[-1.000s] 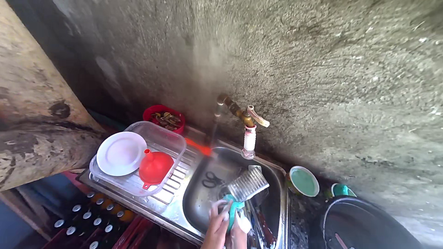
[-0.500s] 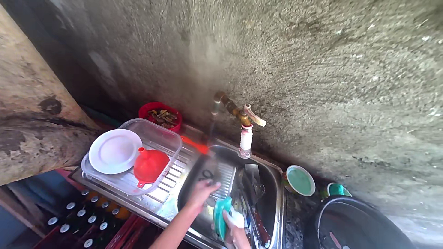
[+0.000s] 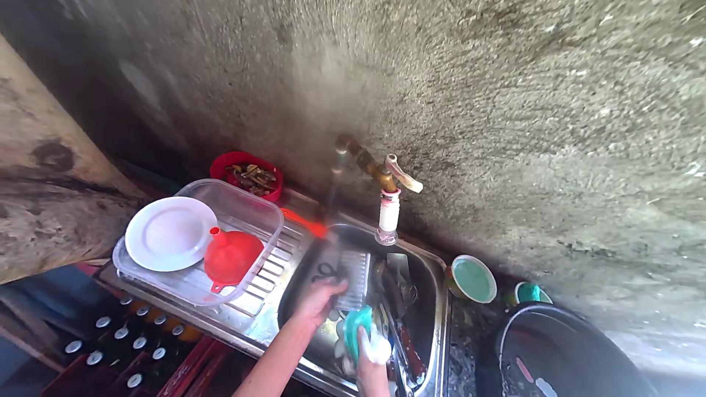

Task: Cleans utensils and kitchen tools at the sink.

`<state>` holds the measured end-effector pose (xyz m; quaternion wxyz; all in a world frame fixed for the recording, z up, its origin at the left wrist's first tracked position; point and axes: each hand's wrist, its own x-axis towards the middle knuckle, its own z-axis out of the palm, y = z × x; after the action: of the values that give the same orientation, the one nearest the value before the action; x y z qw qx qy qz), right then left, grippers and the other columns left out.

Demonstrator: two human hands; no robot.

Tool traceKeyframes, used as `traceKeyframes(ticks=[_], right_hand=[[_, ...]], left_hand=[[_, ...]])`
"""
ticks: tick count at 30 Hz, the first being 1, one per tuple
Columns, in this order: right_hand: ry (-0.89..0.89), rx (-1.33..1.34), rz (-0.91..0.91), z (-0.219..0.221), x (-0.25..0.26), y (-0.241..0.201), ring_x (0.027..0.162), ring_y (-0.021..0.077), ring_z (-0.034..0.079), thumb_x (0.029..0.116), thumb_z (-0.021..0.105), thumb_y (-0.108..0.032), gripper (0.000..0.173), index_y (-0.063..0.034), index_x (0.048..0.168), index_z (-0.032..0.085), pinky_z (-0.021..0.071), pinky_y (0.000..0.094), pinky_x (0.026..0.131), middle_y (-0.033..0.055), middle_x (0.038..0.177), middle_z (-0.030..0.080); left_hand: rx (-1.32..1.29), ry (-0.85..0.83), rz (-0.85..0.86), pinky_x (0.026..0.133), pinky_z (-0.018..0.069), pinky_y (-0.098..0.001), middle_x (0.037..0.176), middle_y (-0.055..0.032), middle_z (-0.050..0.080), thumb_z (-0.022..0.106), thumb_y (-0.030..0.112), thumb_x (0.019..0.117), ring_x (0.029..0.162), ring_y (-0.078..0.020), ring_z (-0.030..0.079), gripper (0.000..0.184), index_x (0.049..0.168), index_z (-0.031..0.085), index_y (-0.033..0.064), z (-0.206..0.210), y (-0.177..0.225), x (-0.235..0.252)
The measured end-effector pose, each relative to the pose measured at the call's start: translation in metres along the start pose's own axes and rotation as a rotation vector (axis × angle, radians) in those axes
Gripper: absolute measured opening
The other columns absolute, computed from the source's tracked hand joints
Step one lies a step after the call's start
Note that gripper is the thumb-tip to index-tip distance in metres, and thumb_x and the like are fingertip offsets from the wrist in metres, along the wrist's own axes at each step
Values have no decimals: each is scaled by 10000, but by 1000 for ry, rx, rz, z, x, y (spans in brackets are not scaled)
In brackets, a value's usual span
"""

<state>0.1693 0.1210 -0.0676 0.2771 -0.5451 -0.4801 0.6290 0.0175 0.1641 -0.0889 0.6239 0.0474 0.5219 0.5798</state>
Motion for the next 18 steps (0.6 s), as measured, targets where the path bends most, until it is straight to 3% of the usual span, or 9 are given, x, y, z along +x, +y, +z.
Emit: traceKeyframes(ticks=[3, 7, 9, 11, 13, 15, 18], right_hand=[[100, 46, 24, 11, 2, 6, 468, 76, 513, 1096, 393, -157, 301, 65, 1078, 595, 459, 231, 458, 50, 628, 569], [-152, 424, 95, -4, -12, 6, 715, 80, 655, 1036, 400, -147, 300, 4, 1285, 474, 560, 219, 656, 41, 869, 659], [-151, 346, 30, -8, -11, 6, 585, 34, 604, 1015, 396, -160, 269, -10, 1212, 499, 519, 184, 556, -3, 744, 640], [-76, 301, 65, -5, -11, -1, 452, 8, 502, 1098, 318, -174, 266, -19, 1113, 534, 453, 156, 449, -22, 612, 556], [-70, 525, 210, -2, -10, -5, 370, 0, 411, 1142, 204, -276, 455, -66, 916, 539, 368, 137, 382, -39, 511, 468], [-222, 895, 366, -8, -9, -1, 401, -9, 435, 1125, 152, -401, 561, -104, 860, 548, 364, 117, 397, -44, 552, 500], [-446, 1243, 512, -14, -15, 11, 483, 12, 527, 1093, 253, -398, 506, -110, 884, 613, 412, 125, 432, -25, 657, 580]], left_hand=[[-9, 24, 8, 703, 568, -275, 888, -74, 664, 581, 43, 1017, 746, -114, 657, 142, 1139, 586, -28, 4, -4, -3], [-37, 1, 1, 706, 577, -283, 894, -77, 664, 555, 60, 1034, 753, -119, 665, 173, 1183, 566, -27, 4, 4, -3], [-53, -4, 3, 702, 582, -280, 881, -73, 668, 561, 57, 1031, 747, -118, 670, 150, 1160, 573, -18, 4, 4, -3], [-62, 7, 10, 718, 576, -286, 897, -77, 658, 561, 48, 1027, 763, -122, 661, 144, 1154, 566, -19, 4, 0, -4], [-48, 37, 33, 718, 572, -285, 892, -83, 662, 571, 45, 1021, 761, -124, 660, 129, 1126, 583, -29, 7, -3, -6], [-47, 45, 49, 710, 576, -285, 882, -86, 669, 572, 49, 1022, 753, -125, 666, 123, 1112, 594, -32, 11, -1, -9], [-78, 18, 55, 721, 574, -285, 903, -69, 658, 557, 81, 1038, 768, -117, 659, 169, 1177, 569, -14, 9, 10, -10]])
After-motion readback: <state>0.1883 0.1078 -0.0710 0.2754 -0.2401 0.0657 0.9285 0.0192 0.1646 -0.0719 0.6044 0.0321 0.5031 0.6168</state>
